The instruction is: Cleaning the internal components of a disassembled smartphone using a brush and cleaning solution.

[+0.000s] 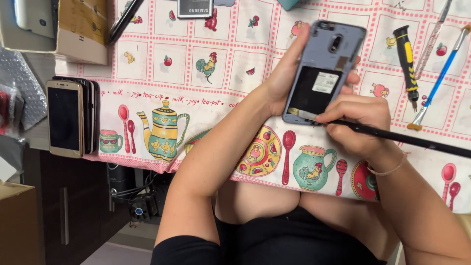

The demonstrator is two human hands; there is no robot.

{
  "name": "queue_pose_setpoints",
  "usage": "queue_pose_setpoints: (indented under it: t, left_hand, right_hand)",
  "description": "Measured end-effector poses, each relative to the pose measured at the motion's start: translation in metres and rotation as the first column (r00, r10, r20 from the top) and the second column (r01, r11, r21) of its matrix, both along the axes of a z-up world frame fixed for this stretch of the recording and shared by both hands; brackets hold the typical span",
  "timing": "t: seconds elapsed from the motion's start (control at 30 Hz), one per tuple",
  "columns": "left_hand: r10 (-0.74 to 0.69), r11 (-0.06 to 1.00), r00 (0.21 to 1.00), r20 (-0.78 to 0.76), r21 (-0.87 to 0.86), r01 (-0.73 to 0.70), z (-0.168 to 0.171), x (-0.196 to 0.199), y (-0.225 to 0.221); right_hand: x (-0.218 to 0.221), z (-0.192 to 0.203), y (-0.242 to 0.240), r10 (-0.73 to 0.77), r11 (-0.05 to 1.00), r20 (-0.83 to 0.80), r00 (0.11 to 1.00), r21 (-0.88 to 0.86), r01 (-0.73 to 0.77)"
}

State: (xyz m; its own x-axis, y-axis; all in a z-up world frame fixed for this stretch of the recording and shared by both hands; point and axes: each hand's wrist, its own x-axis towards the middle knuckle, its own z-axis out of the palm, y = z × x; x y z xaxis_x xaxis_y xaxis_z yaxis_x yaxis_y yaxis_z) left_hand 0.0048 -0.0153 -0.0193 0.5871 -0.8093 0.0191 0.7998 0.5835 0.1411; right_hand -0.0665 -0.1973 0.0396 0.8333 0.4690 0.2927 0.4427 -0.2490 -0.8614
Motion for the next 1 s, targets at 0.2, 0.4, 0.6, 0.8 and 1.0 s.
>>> queue_pose_setpoints:
  t: [0.2, 0.4, 0.6, 0.8, 1.0]
  left_hand:
    - [0.051, 0.987, 0.998, -0.031, 0.151, -0.046, 0.015, 0.001, -0.001]
    - [-0.005, 0.993, 0.997, -0.073, 0.118, 0.014, 0.007, 0.002, 0.0]
    - [0.202, 0.97, 0.979, 0.001, 0.139, -0.2, 0.008, -0.003, -0.009]
    - [0.204, 0.972, 0.979, 0.021, 0.119, -0.205, 0.003, -0.007, -0.007]
    - [0.246, 0.962, 0.969, 0.026, 0.115, -0.247, 0.006, -0.007, -0.007]
  right_hand:
    - [-0.005, 0.006, 0.005, -0.232, 0.967, 0.14, 0.963, -0.076, 0.244]
    - [-0.003, 0.012, 0.003, -0.012, 0.993, 0.013, 1.0, -0.116, 0.014]
    - [-0.006, 0.009, 0.008, -0.171, 0.983, 0.065, 0.983, -0.056, 0.174]
    - [-0.006, 0.002, 0.003, -0.066, 0.994, 0.001, 0.998, -0.082, 0.066]
    - [-0.007, 0.005, 0.01, -0.214, 0.962, 0.12, 0.969, -0.146, 0.231]
